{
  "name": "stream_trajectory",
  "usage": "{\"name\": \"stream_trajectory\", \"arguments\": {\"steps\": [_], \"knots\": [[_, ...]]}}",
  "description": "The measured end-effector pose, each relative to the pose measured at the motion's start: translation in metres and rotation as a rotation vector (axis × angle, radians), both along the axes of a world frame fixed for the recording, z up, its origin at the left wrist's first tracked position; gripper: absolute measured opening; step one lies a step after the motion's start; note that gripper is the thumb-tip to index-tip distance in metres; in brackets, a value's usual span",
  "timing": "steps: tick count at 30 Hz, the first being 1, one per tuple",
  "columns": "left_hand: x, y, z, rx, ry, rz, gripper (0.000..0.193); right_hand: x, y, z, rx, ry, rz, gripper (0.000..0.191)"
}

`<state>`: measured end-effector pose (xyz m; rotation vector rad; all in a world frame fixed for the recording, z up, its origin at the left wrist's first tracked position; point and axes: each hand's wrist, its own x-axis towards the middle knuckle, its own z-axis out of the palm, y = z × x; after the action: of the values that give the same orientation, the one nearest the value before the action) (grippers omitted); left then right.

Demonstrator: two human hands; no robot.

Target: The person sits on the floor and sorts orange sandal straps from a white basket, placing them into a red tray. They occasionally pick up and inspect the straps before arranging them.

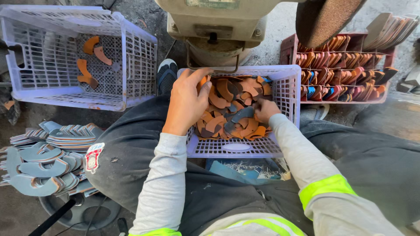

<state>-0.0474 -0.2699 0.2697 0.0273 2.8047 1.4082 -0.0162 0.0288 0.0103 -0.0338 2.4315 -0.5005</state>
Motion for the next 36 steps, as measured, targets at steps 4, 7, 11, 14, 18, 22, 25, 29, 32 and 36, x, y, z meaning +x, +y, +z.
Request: {"name": "stream_trajectory", "arguments": {"steps": [4,7,11,14,18,22,25,29,32,36], "knots": [[-0.002,0.001,-0.002,-0.013,-0.052,-0.004,0.026,-0.013,-0.022,0.005,-0.172,0.27,-0.204,0.024],[-0.005,0.004,-0.006,-0.029,-0.129,-0.004,0.023,-0.029,-0.049,0.005,-0.221,0.4,-0.227,0.028],[-0.008,0.005,-0.01,-0.054,-0.112,-0.024,0.024,-0.049,-0.096,0.003,-0.025,0.436,-0.181,0.053],[-0.011,0.005,-0.011,-0.051,-0.112,-0.032,0.025,-0.053,-0.122,0.001,0.045,0.323,-0.149,0.064],[-0.013,0.001,-0.011,-0.059,-0.121,-0.041,0.027,-0.026,-0.131,-0.007,0.219,0.256,0.546,0.039],[-0.008,-0.002,-0.01,-0.074,-0.122,-0.024,0.026,0.011,-0.081,-0.016,-0.334,0.234,0.19,0.039],[-0.003,-0.003,-0.01,-0.077,-0.112,-0.027,0.026,0.008,-0.047,-0.025,-0.21,0.13,-0.048,0.036],[-0.003,-0.003,-0.009,-0.065,-0.147,-0.023,0.027,-0.009,-0.027,-0.021,-0.062,0.023,-0.216,0.048],[-0.005,-0.004,-0.009,-0.066,-0.144,-0.027,0.027,-0.012,-0.031,-0.012,0.054,-0.139,-0.279,0.042],[-0.006,-0.006,-0.009,-0.061,-0.11,-0.03,0.024,-0.009,-0.054,-0.006,0.243,0.294,-0.14,0.069]]}}
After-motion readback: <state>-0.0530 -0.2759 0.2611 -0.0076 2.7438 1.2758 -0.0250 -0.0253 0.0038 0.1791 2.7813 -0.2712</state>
